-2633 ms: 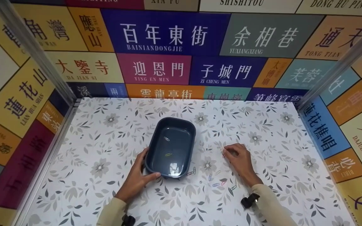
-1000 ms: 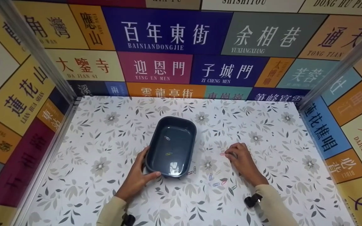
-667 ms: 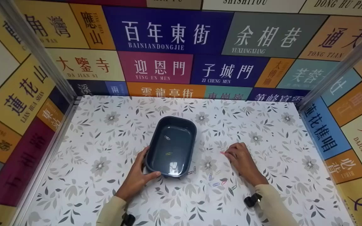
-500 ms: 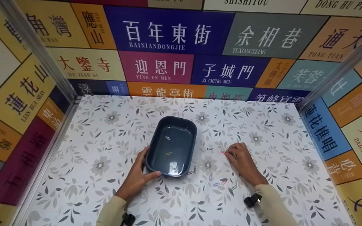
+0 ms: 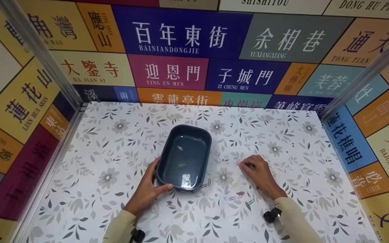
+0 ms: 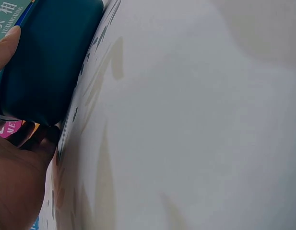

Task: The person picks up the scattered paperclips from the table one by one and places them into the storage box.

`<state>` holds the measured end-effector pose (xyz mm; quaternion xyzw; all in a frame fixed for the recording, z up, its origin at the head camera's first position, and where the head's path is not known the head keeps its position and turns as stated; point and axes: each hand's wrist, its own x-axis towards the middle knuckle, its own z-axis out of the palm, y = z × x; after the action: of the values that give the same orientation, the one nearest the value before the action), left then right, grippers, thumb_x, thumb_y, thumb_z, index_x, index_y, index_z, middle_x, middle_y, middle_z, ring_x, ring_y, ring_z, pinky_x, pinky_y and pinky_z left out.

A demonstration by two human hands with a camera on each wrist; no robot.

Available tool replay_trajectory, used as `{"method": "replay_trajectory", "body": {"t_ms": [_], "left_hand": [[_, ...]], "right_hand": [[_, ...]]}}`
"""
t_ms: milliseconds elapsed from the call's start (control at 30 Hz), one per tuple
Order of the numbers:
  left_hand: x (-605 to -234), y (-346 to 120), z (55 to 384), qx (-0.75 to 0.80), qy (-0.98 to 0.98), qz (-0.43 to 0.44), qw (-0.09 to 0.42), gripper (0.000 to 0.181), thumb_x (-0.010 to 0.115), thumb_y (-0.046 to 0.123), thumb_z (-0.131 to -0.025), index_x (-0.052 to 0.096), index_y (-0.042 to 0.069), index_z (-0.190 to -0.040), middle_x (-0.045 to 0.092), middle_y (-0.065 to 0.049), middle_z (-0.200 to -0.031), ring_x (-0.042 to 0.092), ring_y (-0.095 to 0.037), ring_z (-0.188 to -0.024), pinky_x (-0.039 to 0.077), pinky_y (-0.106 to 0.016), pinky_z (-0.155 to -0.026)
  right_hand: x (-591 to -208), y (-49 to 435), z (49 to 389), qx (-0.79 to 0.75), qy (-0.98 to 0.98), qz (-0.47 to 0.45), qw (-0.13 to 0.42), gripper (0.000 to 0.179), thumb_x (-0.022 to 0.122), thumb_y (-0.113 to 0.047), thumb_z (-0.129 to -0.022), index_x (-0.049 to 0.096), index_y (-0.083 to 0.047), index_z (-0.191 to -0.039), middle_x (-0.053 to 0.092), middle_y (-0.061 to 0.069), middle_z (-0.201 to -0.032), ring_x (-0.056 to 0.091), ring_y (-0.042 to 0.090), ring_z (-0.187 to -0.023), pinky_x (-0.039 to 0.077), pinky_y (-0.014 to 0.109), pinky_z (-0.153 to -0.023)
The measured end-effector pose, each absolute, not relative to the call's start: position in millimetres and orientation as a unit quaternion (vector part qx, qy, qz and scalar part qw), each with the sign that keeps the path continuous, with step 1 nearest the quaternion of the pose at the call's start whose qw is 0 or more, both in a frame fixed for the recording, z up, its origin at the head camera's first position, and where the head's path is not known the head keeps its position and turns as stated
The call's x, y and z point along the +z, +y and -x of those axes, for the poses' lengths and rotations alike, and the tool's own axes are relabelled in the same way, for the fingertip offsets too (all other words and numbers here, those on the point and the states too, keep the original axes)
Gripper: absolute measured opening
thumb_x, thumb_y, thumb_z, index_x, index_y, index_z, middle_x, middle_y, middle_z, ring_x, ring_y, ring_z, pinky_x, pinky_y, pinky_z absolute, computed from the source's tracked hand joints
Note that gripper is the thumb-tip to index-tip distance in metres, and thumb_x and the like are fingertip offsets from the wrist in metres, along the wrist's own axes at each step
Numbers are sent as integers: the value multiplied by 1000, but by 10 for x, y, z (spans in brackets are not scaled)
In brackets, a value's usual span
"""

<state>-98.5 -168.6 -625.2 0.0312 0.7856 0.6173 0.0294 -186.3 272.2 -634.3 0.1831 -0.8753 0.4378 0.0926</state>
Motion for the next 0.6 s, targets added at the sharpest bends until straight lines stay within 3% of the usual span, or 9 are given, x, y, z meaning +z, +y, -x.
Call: {"method": "replay_trajectory", "body": {"t_ms": [233,600], "left_hand": [[-6256,-1674,985,618,784,-37,32,111,95,17,-88,28,18,-176,33,-10,-177,30,-33,-164,25,-52,-133],[-6251,-1680,983,624,780,-29,37,113,95,16,-87,27,18,-176,33,-9,-177,33,-34,-163,24,-48,-133]], "right_hand": [[-6284,2660,1831,486,-862,-135,55,11,83,-1,-97,86,-12,-98,76,-1,-94,65,12,-90,51,16,-81],[-6145,2472,1804,517,-849,-108,30,8,82,-6,-100,85,-12,-96,75,0,-91,61,12,-80,49,23,-74]]}}
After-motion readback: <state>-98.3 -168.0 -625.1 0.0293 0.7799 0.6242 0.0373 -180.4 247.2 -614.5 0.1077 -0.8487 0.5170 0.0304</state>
